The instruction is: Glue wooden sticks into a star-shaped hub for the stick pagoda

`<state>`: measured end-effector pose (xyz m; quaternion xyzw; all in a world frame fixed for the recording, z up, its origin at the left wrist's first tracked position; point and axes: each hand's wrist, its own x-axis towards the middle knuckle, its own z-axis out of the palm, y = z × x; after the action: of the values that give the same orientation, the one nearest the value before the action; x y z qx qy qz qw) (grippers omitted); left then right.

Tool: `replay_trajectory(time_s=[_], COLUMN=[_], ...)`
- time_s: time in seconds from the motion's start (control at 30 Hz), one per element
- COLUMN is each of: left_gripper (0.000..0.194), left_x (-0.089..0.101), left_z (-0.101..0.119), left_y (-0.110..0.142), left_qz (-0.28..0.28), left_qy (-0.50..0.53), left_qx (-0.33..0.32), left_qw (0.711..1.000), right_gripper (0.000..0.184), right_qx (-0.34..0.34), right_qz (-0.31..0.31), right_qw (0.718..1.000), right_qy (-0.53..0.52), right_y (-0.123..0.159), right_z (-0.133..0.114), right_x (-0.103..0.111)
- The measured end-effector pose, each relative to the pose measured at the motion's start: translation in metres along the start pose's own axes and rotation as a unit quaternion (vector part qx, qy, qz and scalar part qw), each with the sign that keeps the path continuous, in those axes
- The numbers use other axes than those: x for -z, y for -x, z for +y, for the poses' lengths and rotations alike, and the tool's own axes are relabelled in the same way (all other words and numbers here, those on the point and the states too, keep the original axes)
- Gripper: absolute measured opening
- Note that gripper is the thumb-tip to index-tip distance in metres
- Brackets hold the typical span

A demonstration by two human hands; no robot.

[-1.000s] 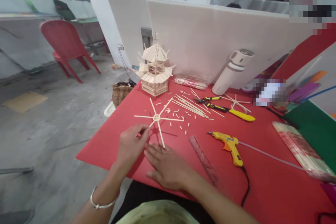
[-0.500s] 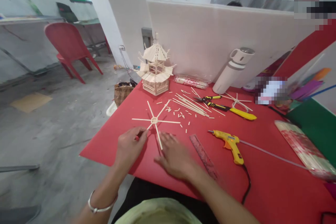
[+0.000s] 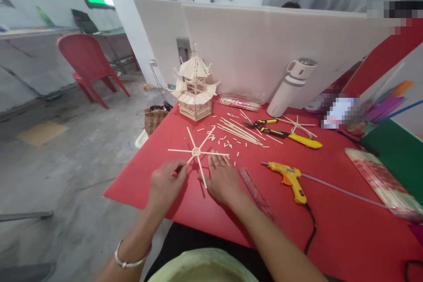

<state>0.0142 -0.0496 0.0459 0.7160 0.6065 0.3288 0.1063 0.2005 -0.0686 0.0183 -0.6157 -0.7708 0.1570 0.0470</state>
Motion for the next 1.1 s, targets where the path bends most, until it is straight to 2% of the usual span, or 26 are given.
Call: replay_trajectory(time_s=[0.07,0.13,0.17,0.2,0.27,0.4,0.47,0.5,0.6,0.73,0.8,0.93,1.1], left_gripper=[0.024,0.024,0.024,0.025,0.025,0.025,0.024,0.024,0.023,0.023,0.024,0.024,0.025], left_x=[0.002,0.002,0.002,0.001,-0.002,-0.002,-0.001,-0.001,-0.003,-0.005,-0.003,-0.002,-0.004], left_z=[0.001,0.001,0.0,0.0,0.0,0.0,-0.002,-0.003,-0.005,-0.003,-0.002,-0.003,0.0], left_y=[-0.002,-0.003,-0.003,-0.003,-0.003,-0.002,-0.001,0.0,0.002,0.003,0.002,0.002,0.003], left_qz=[0.005,0.008,0.009,0.008,0.004,-0.002,0.003,0.006,0.008,-0.015,-0.016,0.007,-0.001], left_qy=[0.004,0.008,0.008,0.008,0.008,0.006,0.006,0.007,0.007,0.001,-0.003,-0.001,0.009], left_qx=[0.006,0.014,0.015,0.014,0.007,-0.002,0.004,0.008,0.017,0.012,0.01,0.012,0.007], left_qw=[1.0,1.0,1.0,1.0,1.0,1.0,1.0,1.0,1.0,1.0,1.0,1.0,1.0], right_gripper=[0.08,0.077,0.073,0.07,0.072,0.08,0.083,0.082,0.075,0.077,0.076,0.074,0.071], right_qx=[-0.004,0.105,0.18,0.221,0.202,0.054,-0.002,0.009,0.134,0.123,0.117,0.136,0.122], right_qz=[0.007,0.0,-0.025,-0.047,-0.053,-0.025,-0.005,-0.005,-0.036,-0.019,-0.006,-0.021,-0.004], right_qw=[1.0,0.994,0.983,0.973,0.977,0.998,1.0,1.0,0.99,0.992,0.993,0.99,0.992], right_qy=[-0.005,-0.029,-0.042,-0.048,-0.038,0.001,0.005,0.0,-0.029,-0.028,-0.022,-0.024,-0.017], right_y=[0.003,0.016,0.022,0.025,0.021,-0.005,-0.002,0.004,0.028,0.032,0.028,0.032,0.022], right_z=[-0.003,-0.011,-0.015,-0.017,-0.014,0.012,0.017,0.015,-0.002,-0.022,-0.023,-0.022,-0.023], right_x=[0.0,-0.003,-0.005,-0.007,-0.006,0.008,0.014,0.015,0.01,0.003,0.004,0.007,0.009])
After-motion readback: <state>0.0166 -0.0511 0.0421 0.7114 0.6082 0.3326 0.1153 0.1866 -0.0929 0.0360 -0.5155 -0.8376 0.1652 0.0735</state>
